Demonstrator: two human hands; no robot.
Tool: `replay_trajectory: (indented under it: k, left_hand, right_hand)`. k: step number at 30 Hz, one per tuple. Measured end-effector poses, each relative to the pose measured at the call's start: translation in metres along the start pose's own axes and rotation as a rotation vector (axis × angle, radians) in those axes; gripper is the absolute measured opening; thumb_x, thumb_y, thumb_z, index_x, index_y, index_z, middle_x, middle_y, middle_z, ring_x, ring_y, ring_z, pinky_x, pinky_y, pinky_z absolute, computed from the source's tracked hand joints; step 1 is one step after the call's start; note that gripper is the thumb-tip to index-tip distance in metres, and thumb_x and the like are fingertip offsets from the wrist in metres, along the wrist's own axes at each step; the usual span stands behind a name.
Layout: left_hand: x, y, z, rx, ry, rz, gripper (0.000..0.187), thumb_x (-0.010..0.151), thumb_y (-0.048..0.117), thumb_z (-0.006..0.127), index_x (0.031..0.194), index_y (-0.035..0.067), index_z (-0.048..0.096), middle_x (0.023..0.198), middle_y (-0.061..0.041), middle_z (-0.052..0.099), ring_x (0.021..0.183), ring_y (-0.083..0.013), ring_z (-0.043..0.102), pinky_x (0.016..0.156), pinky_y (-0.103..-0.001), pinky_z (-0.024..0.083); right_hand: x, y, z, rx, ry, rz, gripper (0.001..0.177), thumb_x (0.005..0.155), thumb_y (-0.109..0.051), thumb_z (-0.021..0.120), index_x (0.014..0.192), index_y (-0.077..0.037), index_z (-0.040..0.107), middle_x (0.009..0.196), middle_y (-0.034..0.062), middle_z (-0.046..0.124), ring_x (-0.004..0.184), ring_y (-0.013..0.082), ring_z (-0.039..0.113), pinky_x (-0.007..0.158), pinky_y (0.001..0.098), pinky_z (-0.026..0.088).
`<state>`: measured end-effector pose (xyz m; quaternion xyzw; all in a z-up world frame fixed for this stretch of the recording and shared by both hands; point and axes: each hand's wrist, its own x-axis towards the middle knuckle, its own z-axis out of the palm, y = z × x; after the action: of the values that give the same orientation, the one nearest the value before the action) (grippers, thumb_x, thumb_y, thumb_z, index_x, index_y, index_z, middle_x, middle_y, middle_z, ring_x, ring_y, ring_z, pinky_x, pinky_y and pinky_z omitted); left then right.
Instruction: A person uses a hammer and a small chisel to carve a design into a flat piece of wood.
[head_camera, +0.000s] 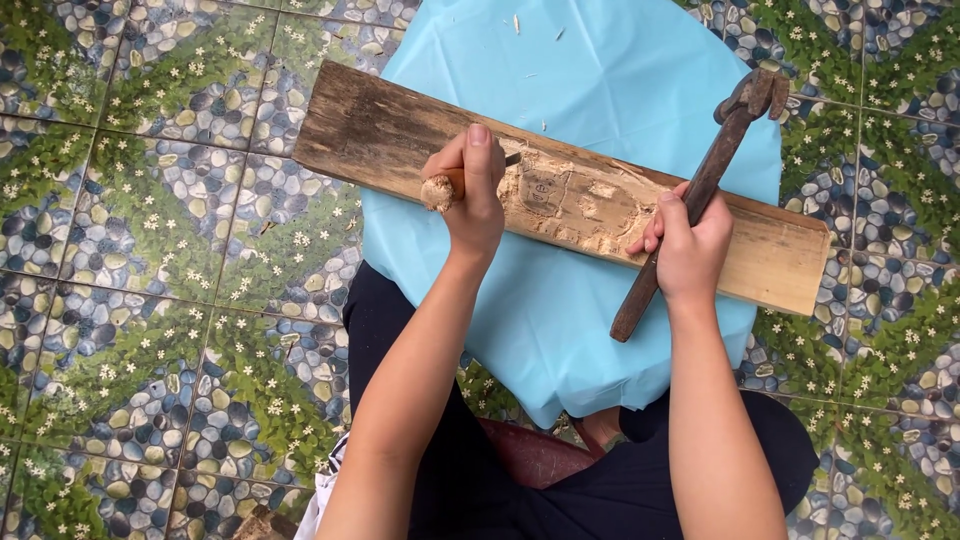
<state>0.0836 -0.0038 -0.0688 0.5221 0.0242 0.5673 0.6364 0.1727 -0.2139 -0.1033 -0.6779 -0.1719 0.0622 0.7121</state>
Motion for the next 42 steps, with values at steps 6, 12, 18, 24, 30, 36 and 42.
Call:
replay_trajectory:
  k: [6,12,18,24,30,36,42]
  left_hand:
    - [-0.008,0.009,0.000,0.146,-0.017,0.039,0.053,0.104,0.012,0.052,0.053,0.014,0.038,0.044,0.003,0.033,0.043,-0.0078,0.029,0.045,-0.023,0.029]
    - [-0.013,0.010,0.001,0.187,-0.005,0.029,0.052,0.105,0.012,0.050,0.054,0.014,0.039,0.044,0.003,0.034,0.044,-0.0077,0.030,0.045,-0.024,0.028]
    - [-0.011,0.018,0.012,0.183,0.030,0.028,0.052,0.105,0.010,0.050,0.055,0.015,0.034,0.046,0.004,0.029,0.047,-0.0062,0.028,0.046,-0.024,0.026]
    - [-0.001,0.019,0.013,0.189,-0.008,-0.017,0.054,0.106,0.015,0.050,0.055,0.017,0.033,0.046,0.007,0.030,0.050,-0.0020,0.028,0.047,-0.022,0.025]
    - [0.000,0.019,0.017,0.257,-0.060,-0.109,0.056,0.107,0.024,0.050,0.053,0.017,0.036,0.042,0.007,0.036,0.046,-0.0027,0.029,0.049,-0.020,0.026]
    - [0.002,0.029,0.024,0.253,-0.039,-0.098,0.053,0.105,0.020,0.051,0.055,0.018,0.033,0.043,0.005,0.034,0.053,-0.0003,0.033,0.050,-0.021,0.028]
    - [0.000,0.032,0.024,0.160,-0.021,-0.149,0.051,0.102,0.018,0.053,0.055,0.020,0.035,0.048,0.013,0.033,0.064,0.0016,0.034,0.053,-0.020,0.031]
  right_hand:
    - [-0.002,-0.001,0.000,-0.001,-0.003,0.011,0.011,0.103,-0.005,0.056,0.100,0.003,0.050,0.059,0.0074,0.041,0.043,0.0160,0.050,0.041,0.0427,0.059]
    - [-0.001,0.001,0.002,-0.008,-0.010,0.012,0.011,0.102,-0.005,0.057,0.100,0.003,0.050,0.059,0.0083,0.042,0.042,0.0168,0.051,0.040,0.0433,0.059]
    - [0.001,0.003,0.000,-0.019,-0.035,0.000,0.011,0.103,-0.004,0.057,0.100,0.003,0.050,0.059,0.0083,0.042,0.042,0.0170,0.051,0.040,0.0426,0.058]
    - [-0.003,-0.004,0.004,0.019,-0.058,-0.030,0.011,0.105,-0.006,0.056,0.100,0.002,0.050,0.057,0.0078,0.041,0.041,0.0173,0.051,0.040,0.0425,0.058]
    - [-0.043,-0.097,0.032,0.239,-0.337,-0.073,0.021,0.105,-0.012,0.051,0.085,-0.004,0.047,0.053,0.0029,0.036,0.034,0.0133,0.046,0.029,0.0330,0.050]
    - [-0.088,-0.159,0.059,0.289,-0.562,-0.051,0.025,0.093,-0.010,0.056,0.071,-0.001,0.050,0.045,0.0057,0.038,0.024,0.0147,0.043,0.020,0.0301,0.045]
    - [-0.102,-0.172,0.069,0.027,-0.673,0.048,0.032,0.094,-0.008,0.058,0.063,-0.005,0.051,0.035,0.0038,0.041,0.024,0.0127,0.043,0.025,0.0251,0.042]
